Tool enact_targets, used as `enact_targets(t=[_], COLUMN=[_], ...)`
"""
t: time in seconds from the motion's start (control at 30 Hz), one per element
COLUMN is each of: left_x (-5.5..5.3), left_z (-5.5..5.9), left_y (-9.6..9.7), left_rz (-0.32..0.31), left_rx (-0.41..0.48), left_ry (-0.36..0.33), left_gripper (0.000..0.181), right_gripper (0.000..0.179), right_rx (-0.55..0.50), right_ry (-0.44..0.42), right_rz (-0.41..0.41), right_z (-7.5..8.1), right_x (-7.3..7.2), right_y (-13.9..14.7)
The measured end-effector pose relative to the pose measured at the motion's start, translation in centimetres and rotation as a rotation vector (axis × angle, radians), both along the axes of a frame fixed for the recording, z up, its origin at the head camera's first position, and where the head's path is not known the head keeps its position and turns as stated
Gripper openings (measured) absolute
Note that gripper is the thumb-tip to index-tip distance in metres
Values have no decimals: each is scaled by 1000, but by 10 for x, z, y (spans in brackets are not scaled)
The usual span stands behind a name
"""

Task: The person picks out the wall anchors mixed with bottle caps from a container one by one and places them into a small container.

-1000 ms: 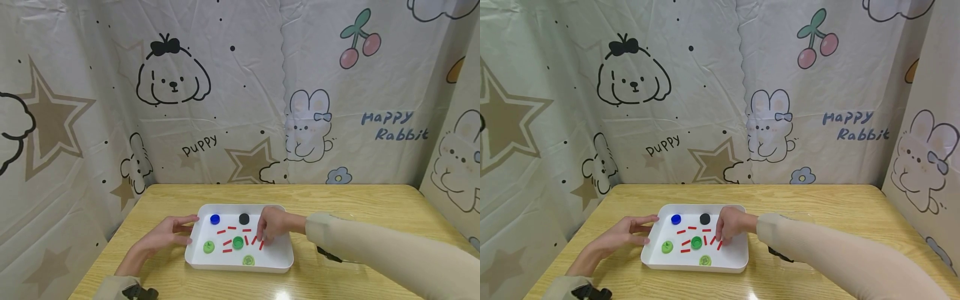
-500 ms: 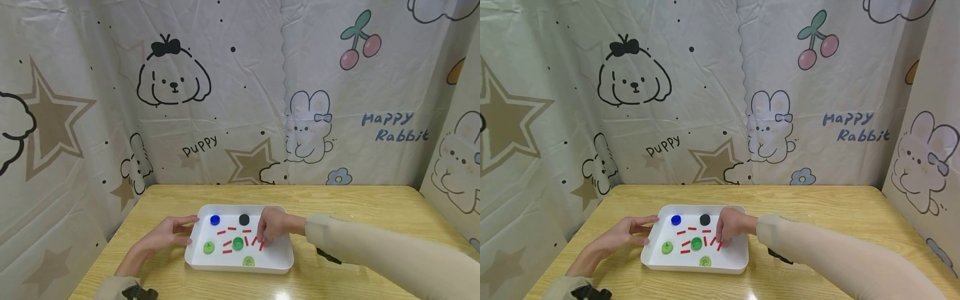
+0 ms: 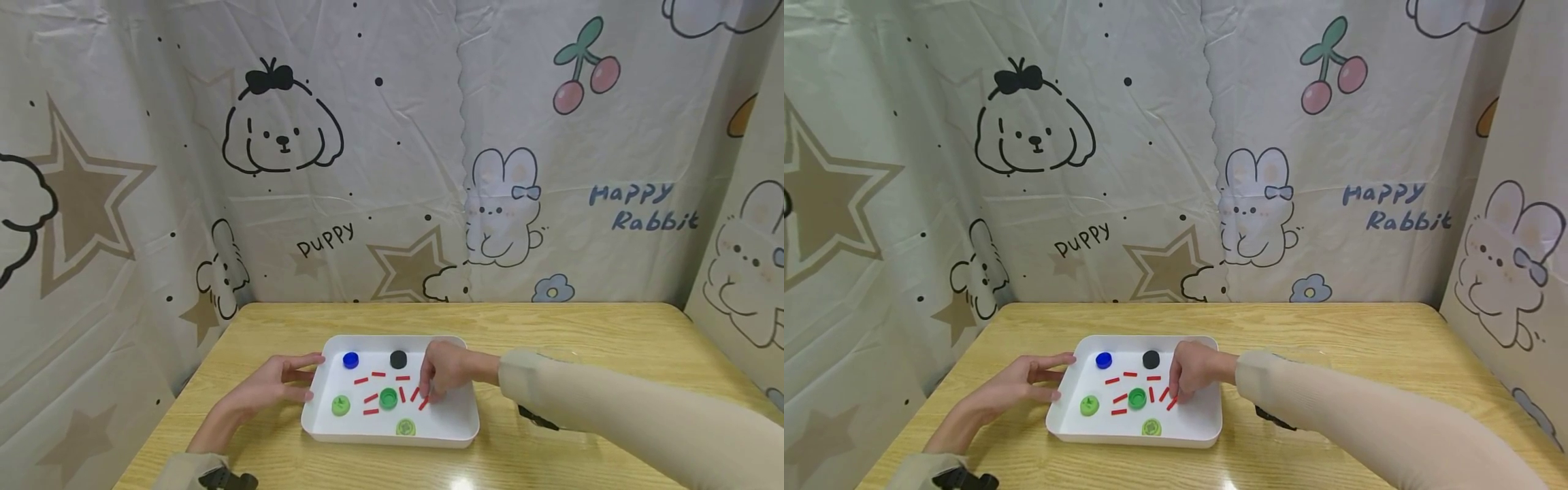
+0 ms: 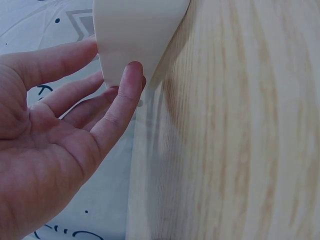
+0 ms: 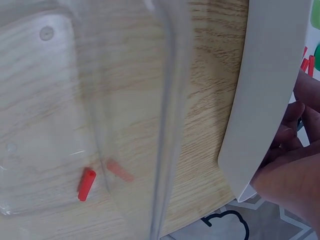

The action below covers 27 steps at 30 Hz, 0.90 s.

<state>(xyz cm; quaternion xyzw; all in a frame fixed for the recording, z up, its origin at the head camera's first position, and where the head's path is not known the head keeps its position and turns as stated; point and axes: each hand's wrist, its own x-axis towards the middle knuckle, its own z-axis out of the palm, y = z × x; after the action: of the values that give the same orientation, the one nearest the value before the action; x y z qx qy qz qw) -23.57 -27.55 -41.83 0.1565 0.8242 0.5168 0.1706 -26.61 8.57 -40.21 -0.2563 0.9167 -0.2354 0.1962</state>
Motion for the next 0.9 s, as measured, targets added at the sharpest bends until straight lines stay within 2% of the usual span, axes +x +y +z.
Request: enact_targets(t=[0.3, 0.9], left_x=[0, -2], left_z=[0, -1], left_y=[0, -1], left_rz=[0, 10], left_rx=[12, 13], left_ry=[-6, -24], left_gripper=[72, 73], right_gripper=[23, 21], right_rx=[-24, -37], right_ry=[17, -12], right_rz=[46, 28], right_z=[1, -2], right_x=[-1, 1], right_y=[1, 0])
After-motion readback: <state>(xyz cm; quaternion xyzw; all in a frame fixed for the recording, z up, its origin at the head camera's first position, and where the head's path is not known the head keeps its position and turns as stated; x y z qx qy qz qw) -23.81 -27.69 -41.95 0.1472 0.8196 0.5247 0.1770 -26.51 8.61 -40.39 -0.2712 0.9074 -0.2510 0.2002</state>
